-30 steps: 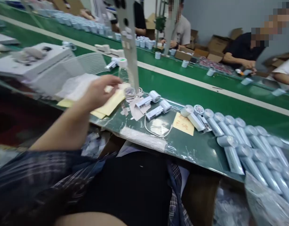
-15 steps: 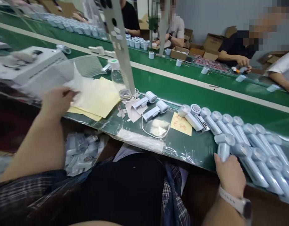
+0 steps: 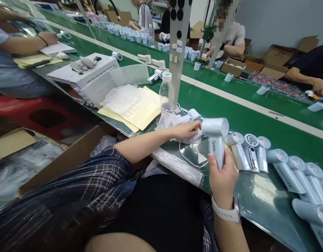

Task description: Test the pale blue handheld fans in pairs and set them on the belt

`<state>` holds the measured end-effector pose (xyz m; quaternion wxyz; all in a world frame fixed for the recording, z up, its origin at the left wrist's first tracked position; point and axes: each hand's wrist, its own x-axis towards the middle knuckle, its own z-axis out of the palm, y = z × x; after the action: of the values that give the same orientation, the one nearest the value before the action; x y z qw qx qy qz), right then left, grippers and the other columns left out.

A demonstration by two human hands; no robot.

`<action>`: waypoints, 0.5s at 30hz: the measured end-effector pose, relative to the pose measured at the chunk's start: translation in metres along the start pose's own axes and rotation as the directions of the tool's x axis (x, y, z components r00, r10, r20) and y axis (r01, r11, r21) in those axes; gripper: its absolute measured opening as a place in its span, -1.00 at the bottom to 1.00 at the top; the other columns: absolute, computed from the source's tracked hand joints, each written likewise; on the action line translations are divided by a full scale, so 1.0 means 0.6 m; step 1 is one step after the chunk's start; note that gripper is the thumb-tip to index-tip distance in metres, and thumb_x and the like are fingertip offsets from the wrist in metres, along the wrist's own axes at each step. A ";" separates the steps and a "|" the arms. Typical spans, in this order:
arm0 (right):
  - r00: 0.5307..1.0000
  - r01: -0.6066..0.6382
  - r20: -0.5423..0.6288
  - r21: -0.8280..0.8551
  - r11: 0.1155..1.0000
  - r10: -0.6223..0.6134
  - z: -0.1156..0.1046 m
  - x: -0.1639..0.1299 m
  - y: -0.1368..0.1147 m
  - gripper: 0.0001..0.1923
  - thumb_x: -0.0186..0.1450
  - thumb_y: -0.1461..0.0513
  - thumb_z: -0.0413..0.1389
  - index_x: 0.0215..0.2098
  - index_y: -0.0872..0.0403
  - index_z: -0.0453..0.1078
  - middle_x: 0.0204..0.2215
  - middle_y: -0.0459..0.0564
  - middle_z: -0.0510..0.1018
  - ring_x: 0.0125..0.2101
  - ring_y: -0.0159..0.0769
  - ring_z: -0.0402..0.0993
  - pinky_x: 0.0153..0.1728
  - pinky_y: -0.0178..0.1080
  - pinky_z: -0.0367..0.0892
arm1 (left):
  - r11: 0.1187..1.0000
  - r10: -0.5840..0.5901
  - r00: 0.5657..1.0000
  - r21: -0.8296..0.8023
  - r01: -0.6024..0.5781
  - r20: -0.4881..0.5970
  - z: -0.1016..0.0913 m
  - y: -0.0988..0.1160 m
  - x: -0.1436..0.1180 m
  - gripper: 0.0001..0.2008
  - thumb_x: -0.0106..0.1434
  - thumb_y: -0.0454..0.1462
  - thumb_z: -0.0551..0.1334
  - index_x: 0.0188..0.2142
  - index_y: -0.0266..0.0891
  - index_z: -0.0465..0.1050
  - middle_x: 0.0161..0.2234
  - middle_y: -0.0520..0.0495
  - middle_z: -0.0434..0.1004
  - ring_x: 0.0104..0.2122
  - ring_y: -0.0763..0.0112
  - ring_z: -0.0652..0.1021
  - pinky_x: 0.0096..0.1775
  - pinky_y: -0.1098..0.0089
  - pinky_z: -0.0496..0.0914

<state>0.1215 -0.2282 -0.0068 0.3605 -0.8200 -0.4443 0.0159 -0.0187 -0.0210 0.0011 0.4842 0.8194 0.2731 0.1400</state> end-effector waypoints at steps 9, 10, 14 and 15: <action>0.969 0.105 0.239 -0.184 0.977 -0.059 0.059 0.026 0.000 -0.26 0.42 -0.24 -0.03 0.24 0.09 0.52 -0.25 0.18 0.68 -0.40 0.00 0.47 -0.36 -0.14 0.17 | 0.950 -0.180 0.967 -0.287 0.123 -0.182 -0.028 -0.019 0.006 -0.60 0.46 -0.42 0.01 0.26 -0.20 0.19 -0.46 0.19 0.17 -0.52 0.44 0.28 -0.39 0.45 0.23; 0.968 0.154 0.229 -0.234 0.960 -0.100 0.053 0.024 0.001 -0.26 0.45 -0.23 -0.06 0.25 0.12 0.52 -0.30 0.19 0.65 -0.42 0.00 0.45 -0.36 -0.14 0.13 | 0.957 -0.151 0.964 -0.275 0.088 -0.217 -0.032 -0.007 0.000 -0.58 0.48 -0.40 0.04 0.29 -0.18 0.21 -0.43 0.16 0.21 -0.47 0.43 0.33 -0.35 0.45 0.26; 0.863 0.505 0.243 -0.433 0.747 -0.443 0.018 0.017 0.000 -0.32 0.60 -0.12 -0.18 0.13 0.19 0.56 -0.45 0.17 0.52 -0.39 0.03 0.47 -0.37 -0.13 0.10 | 0.954 0.241 0.964 0.212 -0.213 -0.116 -0.022 0.064 -0.048 -0.48 0.49 -0.43 0.10 0.35 -0.06 0.41 -0.32 0.03 0.45 -0.29 0.33 0.50 -0.19 0.35 0.35; 0.827 0.561 0.250 -0.428 0.709 -0.504 0.006 0.018 0.000 -0.35 0.61 -0.10 -0.17 0.08 0.17 0.58 -0.46 0.17 0.51 -0.37 0.03 0.47 -0.37 -0.13 0.12 | 0.852 0.365 0.931 0.401 -0.336 0.006 -0.013 0.084 -0.061 -0.46 0.50 -0.44 0.08 0.38 -0.06 0.45 -0.28 -0.02 0.51 -0.24 0.28 0.53 -0.17 0.31 0.36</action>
<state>0.1267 -0.2183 -0.0065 0.1071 -0.7172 -0.6712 -0.1535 -0.0366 -0.0561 0.0503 0.2654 0.9305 0.1586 0.1966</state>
